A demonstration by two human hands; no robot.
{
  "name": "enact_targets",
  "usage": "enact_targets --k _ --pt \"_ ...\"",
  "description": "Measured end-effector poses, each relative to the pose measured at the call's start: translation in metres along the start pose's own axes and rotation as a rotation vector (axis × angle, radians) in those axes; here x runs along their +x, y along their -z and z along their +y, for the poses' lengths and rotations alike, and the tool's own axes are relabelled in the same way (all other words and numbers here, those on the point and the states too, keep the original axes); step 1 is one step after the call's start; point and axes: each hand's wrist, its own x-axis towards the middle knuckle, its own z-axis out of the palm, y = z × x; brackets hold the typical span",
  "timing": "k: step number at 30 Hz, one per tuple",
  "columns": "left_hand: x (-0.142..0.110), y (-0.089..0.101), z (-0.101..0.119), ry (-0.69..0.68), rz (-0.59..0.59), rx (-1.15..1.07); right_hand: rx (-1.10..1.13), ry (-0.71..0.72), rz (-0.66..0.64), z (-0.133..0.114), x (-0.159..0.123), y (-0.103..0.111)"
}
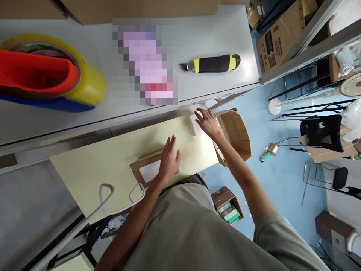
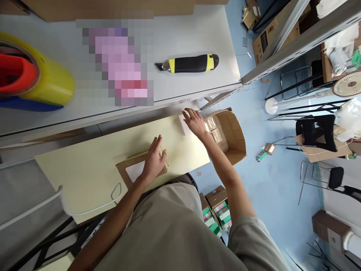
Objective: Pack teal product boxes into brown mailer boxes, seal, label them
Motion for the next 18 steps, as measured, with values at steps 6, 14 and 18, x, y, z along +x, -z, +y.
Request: enact_targets --k 6,14,18 --pt "-0.003 -0.005 0.001 0.0 -0.036 0.007 0.1 0.057 -0.224 0.001 -0.033 -0.036" --pt "-0.016 -0.017 0.002 -0.006 -0.124 0.052 0.1 0.044 -0.264 0.007 -0.053 -0.036" --pt "-0.015 -0.02 0.006 -0.032 -0.175 0.068 0.015 0.023 -0.295 -0.001 -0.046 -0.017"
